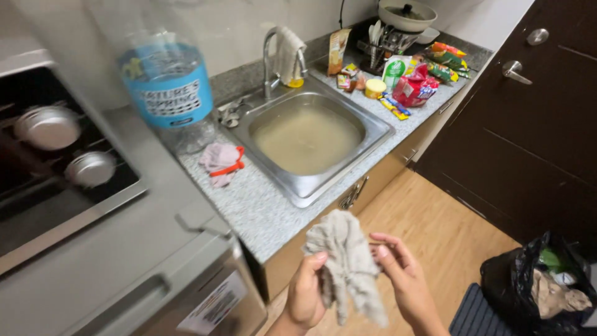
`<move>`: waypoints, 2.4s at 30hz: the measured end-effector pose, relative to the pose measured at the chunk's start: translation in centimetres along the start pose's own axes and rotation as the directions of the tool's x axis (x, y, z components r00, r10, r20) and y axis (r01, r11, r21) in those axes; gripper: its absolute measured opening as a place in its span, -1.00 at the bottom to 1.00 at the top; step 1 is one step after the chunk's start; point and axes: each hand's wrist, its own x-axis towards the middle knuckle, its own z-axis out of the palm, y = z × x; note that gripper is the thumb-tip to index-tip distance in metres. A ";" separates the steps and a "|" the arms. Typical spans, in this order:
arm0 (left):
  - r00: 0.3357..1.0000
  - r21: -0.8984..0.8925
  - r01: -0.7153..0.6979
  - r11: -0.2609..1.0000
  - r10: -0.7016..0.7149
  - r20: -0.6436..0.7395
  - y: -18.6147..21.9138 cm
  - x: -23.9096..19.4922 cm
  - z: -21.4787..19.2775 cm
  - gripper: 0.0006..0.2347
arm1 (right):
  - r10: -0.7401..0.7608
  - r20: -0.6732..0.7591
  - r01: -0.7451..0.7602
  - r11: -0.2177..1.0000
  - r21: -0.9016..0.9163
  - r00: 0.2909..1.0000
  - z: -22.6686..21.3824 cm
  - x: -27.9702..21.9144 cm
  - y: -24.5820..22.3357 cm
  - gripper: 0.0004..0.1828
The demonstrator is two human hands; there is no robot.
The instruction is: The person wipes several food packages with a cloth and places them on top of a microwave. The items handled include a Datu Puti pouch, a canola oil pouch, a Coffee-mate box, a sugar sachet, a red snack bag, and a pancit canton packet.
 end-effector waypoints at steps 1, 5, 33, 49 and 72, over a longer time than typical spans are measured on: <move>1.000 0.003 0.000 1.000 0.000 0.001 0.1 1.1 0.2 -0.56 | -0.002 0.000 0.002 1.000 0.002 1.000 -0.3 0.6 -0.2 -0.56; 0.998 0.025 -0.006 1.000 0.008 -0.065 -0.1 5.8 -0.8 -0.58 | 0.016 0.074 -0.019 0.999 0.041 0.997 -1.5 3.6 0.2 -0.57; 0.820 0.296 -0.028 0.955 0.192 -0.539 5.3 41.7 -8.2 -0.60 | -0.117 0.123 0.121 0.992 -0.026 0.986 -5.8 44.6 -0.5 -0.35; 0.620 0.379 -0.113 0.919 0.363 -0.696 0.2 54.9 -11.7 -0.52 | -0.388 -0.007 0.380 0.907 -0.181 0.922 -3.9 84.8 8.8 -0.11; 0.573 0.971 -0.132 0.202 0.815 -0.091 0.1 58.8 -11.4 -0.80 | -0.601 0.147 0.610 0.792 -0.029 0.786 1.3 91.6 3.8 -0.83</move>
